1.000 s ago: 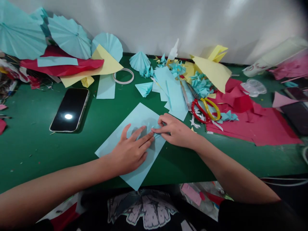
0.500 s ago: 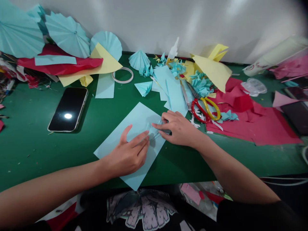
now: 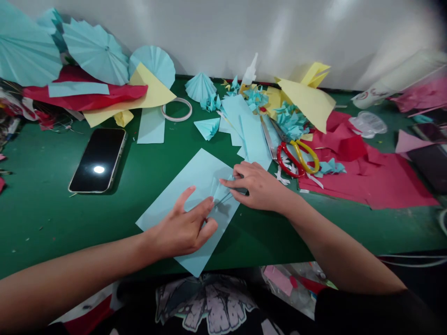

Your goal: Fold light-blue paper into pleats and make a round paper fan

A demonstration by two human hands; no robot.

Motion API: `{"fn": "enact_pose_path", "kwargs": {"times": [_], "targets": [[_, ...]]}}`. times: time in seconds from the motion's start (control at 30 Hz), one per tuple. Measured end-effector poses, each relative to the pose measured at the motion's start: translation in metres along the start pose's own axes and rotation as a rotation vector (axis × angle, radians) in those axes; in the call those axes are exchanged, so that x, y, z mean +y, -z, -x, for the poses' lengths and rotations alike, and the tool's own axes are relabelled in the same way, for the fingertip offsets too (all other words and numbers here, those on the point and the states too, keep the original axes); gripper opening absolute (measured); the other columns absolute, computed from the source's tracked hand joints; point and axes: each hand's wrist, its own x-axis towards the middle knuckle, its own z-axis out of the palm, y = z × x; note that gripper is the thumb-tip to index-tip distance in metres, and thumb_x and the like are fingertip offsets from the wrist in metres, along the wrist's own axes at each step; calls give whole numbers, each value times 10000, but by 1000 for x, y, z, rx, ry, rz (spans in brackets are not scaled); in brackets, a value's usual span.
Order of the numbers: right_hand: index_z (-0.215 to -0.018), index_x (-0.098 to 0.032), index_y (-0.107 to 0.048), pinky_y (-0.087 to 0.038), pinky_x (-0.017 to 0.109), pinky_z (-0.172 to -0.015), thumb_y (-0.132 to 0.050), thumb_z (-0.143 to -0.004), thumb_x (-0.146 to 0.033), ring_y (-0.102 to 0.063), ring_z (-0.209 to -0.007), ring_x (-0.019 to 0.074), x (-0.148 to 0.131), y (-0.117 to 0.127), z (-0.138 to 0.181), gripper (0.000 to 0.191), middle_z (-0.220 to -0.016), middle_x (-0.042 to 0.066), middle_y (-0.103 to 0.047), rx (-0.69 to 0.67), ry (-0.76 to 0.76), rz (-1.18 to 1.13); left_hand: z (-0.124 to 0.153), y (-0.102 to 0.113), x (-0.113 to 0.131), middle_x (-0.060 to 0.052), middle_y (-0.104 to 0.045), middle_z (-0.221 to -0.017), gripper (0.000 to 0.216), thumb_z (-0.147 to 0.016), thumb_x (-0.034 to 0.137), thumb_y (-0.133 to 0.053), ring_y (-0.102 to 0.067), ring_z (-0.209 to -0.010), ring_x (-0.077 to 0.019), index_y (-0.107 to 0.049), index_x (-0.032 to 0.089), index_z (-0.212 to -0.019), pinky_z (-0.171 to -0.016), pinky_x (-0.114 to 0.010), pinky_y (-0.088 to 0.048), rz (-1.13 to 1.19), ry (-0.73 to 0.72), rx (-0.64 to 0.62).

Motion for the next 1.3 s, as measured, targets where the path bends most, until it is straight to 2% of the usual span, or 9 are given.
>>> {"fn": "enact_pose_path", "kwargs": {"times": [0.27,0.37,0.47,0.57,0.73,0.87,0.97,1.1,1.3], "targets": [[-1145,-234,-613,-258,292,-658,-445,-868,-272,-435,-788,177,0,-1,-1,326,-792,61,-497,3,4,-21,-1,4,2,-18,-642,-732,160,-788,118,-448,-528,-919,-136,-491,183,-649,-1103,-538,-52,37,20,-48],[-1147,-236,-610,-261,291,-661,-451,-864,-269,-436,-789,178,1,-1,-1,326,-788,59,-497,13,9,-31,-1,5,3,-40,-655,-784,156,-784,131,-444,-523,-981,-157,-495,180,-645,-1093,-568,-17,32,20,-107],[-1145,-238,-611,-272,292,-668,-447,-867,-276,-446,-793,178,1,-1,-1,325,-788,56,-495,10,1,-43,1,6,4,-61,-660,-920,134,-793,157,-457,-496,-1076,-176,-515,182,-675,-1092,-573,-19,-6,9,-94],[-1137,-235,-617,-280,295,-675,-449,-867,-278,-450,-793,178,1,-2,-1,321,-788,55,-493,6,-7,-54,4,4,3,-57,-653,-948,129,-796,165,-485,-521,-1040,-175,-514,184,-672,-1104,-542,-70,-17,-8,-49],[-1138,-233,-618,-285,297,-675,-464,-860,-270,-451,-788,179,2,-2,-1,319,-785,53,-493,-4,-6,-79,5,2,3,-57,-665,-843,175,-794,142,-449,-546,-782,-145,-503,167,-629,-1059,-542,-204,37,-10,-24],[-1143,-233,-615,-294,301,-682,-467,-856,-268,-457,-782,175,3,-3,-1,324,-783,48,-489,-1,-15,-116,2,2,-1,-32,-678,-798,167,-791,181,-468,-540,-726,-136,-517,171,-632,-1029,-510,-253,108,34,0],[-1130,-228,-623,-295,297,-674,-473,-851,-267,-450,-764,168,4,-5,-2,319,-778,46,-488,16,-10,-141,0,2,-6,-25,-687,-916,122,-793,186,-479,-575,-849,-157,-546,171,-692,-1040,-494,-227,173,73,41],[-1132,-227,-621,-288,290,-661,-485,-844,-267,-436,-746,164,7,-7,-2,321,-772,46,-491,34,8,-137,-4,1,-10,-67,-621,-1157,130,-817,240,-466,-495,-1128,-220,-578,174,-827,-1070,-506,-146,234,88,-69],[-1169,-230,-591,-266,305,-679,-471,-847,-233,-424,-775,172,4,-1,0,344,-809,54,-477,75,62,-64,-4,1,-13,-75,-636,-1116,227,-825,294,-456,-510,-1096,-218,-538,161,-989,-1019,-473,-188,403,174,-118]]}}
